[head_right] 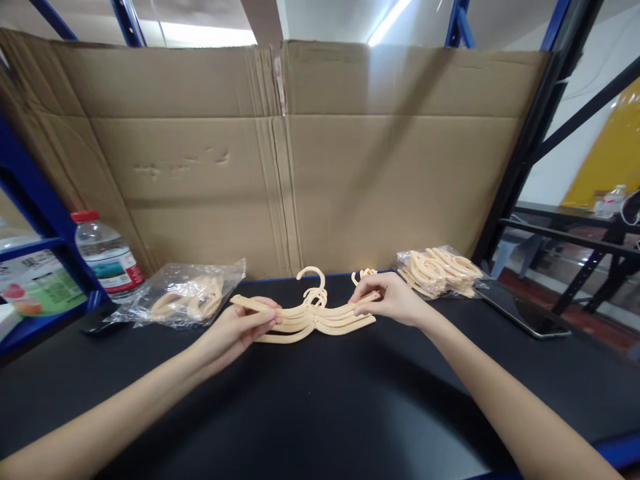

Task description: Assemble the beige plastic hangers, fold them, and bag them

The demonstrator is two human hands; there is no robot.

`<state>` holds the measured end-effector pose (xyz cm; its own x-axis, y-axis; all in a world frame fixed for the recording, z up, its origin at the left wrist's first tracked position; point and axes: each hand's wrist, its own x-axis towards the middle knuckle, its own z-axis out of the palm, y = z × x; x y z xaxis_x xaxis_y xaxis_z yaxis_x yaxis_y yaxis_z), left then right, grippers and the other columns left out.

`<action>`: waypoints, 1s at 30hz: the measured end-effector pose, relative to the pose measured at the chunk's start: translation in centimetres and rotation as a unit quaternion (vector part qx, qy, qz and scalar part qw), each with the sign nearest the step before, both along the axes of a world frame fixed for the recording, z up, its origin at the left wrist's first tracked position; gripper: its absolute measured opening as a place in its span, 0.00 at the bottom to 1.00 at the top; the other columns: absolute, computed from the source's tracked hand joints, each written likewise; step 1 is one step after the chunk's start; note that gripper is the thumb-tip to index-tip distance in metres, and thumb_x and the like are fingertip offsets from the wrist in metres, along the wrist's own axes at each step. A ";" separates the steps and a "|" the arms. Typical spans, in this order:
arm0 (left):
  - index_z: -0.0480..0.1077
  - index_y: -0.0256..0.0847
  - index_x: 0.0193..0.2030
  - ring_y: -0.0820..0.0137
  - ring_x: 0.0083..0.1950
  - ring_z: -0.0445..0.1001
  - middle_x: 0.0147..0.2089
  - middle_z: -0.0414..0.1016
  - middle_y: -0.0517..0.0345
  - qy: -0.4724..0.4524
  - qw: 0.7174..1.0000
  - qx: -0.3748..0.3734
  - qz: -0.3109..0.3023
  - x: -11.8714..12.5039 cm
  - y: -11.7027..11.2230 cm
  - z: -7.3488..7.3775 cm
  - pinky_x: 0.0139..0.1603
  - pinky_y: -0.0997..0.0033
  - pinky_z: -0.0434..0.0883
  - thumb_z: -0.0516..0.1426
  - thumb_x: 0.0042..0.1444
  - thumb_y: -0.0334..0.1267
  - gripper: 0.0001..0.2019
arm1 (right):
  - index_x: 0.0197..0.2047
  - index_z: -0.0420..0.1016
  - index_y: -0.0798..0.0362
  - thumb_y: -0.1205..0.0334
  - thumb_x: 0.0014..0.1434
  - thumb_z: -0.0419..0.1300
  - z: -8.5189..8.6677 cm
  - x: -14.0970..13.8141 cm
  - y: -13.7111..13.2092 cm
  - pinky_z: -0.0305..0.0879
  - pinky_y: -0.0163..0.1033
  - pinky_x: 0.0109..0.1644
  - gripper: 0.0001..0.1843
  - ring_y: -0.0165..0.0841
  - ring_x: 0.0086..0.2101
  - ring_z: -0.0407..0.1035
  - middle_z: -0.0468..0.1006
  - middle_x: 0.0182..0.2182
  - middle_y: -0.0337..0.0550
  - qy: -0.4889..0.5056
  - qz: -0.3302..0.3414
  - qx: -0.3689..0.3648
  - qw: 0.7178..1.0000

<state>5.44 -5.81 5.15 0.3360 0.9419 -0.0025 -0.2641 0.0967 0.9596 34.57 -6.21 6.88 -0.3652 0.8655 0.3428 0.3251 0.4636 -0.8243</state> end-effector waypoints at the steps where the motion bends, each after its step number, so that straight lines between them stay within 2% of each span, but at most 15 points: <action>1: 0.74 0.34 0.31 0.75 0.34 0.76 0.28 0.77 0.57 0.012 1.000 0.005 -0.002 -0.5 0.7 0.1 0.39 0.79 0.71 0.69 0.42 0.33 0.11 | 0.30 0.75 0.54 0.56 0.46 0.69 0.0 0.4 0.2 0.68 0.38 0.33 0.12 0.34 0.30 0.73 0.78 0.28 0.41 -0.022 -0.009 0.009 1.000; 3: 0.74 0.35 0.34 0.72 0.36 0.76 0.30 0.78 0.56 0.060 0.998 0.031 -0.018 -1.6 1.8 0.3 0.41 0.76 0.71 0.68 0.42 0.33 0.11 | 0.30 0.76 0.54 0.55 0.47 0.68 -0.1 1.0 0.5 0.67 0.38 0.34 0.12 0.34 0.30 0.72 0.78 0.28 0.41 -0.073 -0.020 0.035 0.997; 5: 0.75 0.36 0.33 0.70 0.34 0.76 0.29 0.78 0.56 0.168 0.980 0.102 -0.040 -2.5 2.6 0.6 0.37 0.74 0.71 0.67 0.44 0.35 0.10 | 0.30 0.77 0.54 0.54 0.49 0.67 -0.4 1.2 0.7 0.65 0.37 0.33 0.11 0.33 0.30 0.71 0.78 0.28 0.41 -0.141 -0.017 0.062 0.988; 7: 0.75 0.37 0.30 0.70 0.30 0.75 0.26 0.77 0.57 0.298 0.930 0.208 -0.059 -3.2 2.9 0.9 0.30 0.76 0.68 0.66 0.45 0.37 0.07 | 0.30 0.78 0.54 0.54 0.50 0.66 -0.7 1.1 0.8 0.64 0.37 0.34 0.11 0.32 0.29 0.70 0.77 0.28 0.41 -0.201 0.005 0.076 0.977; 9: 0.75 0.38 0.28 0.70 0.28 0.73 0.26 0.76 0.57 0.386 0.862 0.320 -0.078 -3.5 3.0 1.2 0.29 0.75 0.66 0.64 0.47 0.39 0.06 | 0.30 0.78 0.53 0.55 0.51 0.65 -1.1 0.8 0.8 0.65 0.38 0.38 0.10 0.33 0.32 0.70 0.77 0.30 0.41 -0.229 0.026 0.086 0.969; 12: 0.75 0.40 0.29 0.67 0.37 0.73 0.33 0.77 0.55 0.418 0.778 0.453 -0.121 -3.7 2.8 1.3 0.38 0.71 0.68 0.63 0.50 0.39 0.05 | 0.28 0.78 0.53 0.57 0.50 0.66 -1.4 0.3 0.8 0.64 0.41 0.43 0.08 0.35 0.37 0.69 0.76 0.32 0.43 -0.246 0.046 0.102 0.963; 14: 0.75 0.41 0.29 0.66 0.41 0.72 0.36 0.75 0.53 0.423 0.743 0.499 -0.143 -3.6 2.7 1.1 0.43 0.69 0.67 0.62 0.51 0.39 0.06 | 0.27 0.78 0.52 0.59 0.49 0.67 -1.6 0.1 0.8 0.64 0.41 0.45 0.06 0.36 0.39 0.68 0.74 0.34 0.43 -0.261 0.050 0.103 0.959; 20: 0.72 0.40 0.26 0.66 0.39 0.68 0.34 0.74 0.54 0.461 0.679 0.550 -0.155 -3.5 2.8 0.1 0.42 0.68 0.65 0.60 0.55 0.39 0.08 | 0.27 0.79 0.52 0.62 0.47 0.68 -2.1 0.1 0.8 0.62 0.42 0.47 0.04 0.36 0.41 0.66 0.71 0.38 0.43 -0.297 0.034 0.096 0.949; 25: 0.71 0.40 0.30 0.64 0.40 0.68 0.35 0.73 0.54 0.535 0.613 0.566 -0.133 -3.3 2.1 0.8 0.43 0.66 0.64 0.56 0.55 0.36 0.05 | 0.27 0.76 0.53 0.67 0.47 0.65 -2.1 0.0 0.6 0.63 0.39 0.45 0.02 0.34 0.39 0.66 0.70 0.37 0.43 -0.325 0.026 0.101 0.940; 28: 0.71 0.38 0.37 0.59 0.42 0.69 0.39 0.73 0.50 0.594 0.577 0.556 -0.080 -2.1 0.5 0.9 0.43 0.60 0.66 0.56 0.53 0.39 0.08 | 0.36 0.73 0.54 0.65 0.45 0.65 -1.7 -0.4 -0.3 0.64 0.41 0.45 0.12 0.37 0.40 0.66 0.70 0.39 0.45 -0.355 0.001 0.102 0.929; 30: 0.69 0.36 0.46 0.56 0.47 0.69 0.46 0.73 0.45 0.611 0.589 0.528 -0.026 -1.0 -0.9 0.3 0.47 0.57 0.66 0.53 0.56 0.40 0.14 | 0.47 0.71 0.56 0.60 0.48 0.65 -1.7 -1.2 -1.0 0.65 0.45 0.49 0.22 0.41 0.45 0.67 0.71 0.44 0.51 -0.369 -0.015 0.089 0.925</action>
<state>4.42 -6.70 5.40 0.7195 0.6239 0.3049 0.6637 -0.7471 -0.0375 33.42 -7.25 5.15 -0.5333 0.8328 0.1486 0.7836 0.5525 -0.2842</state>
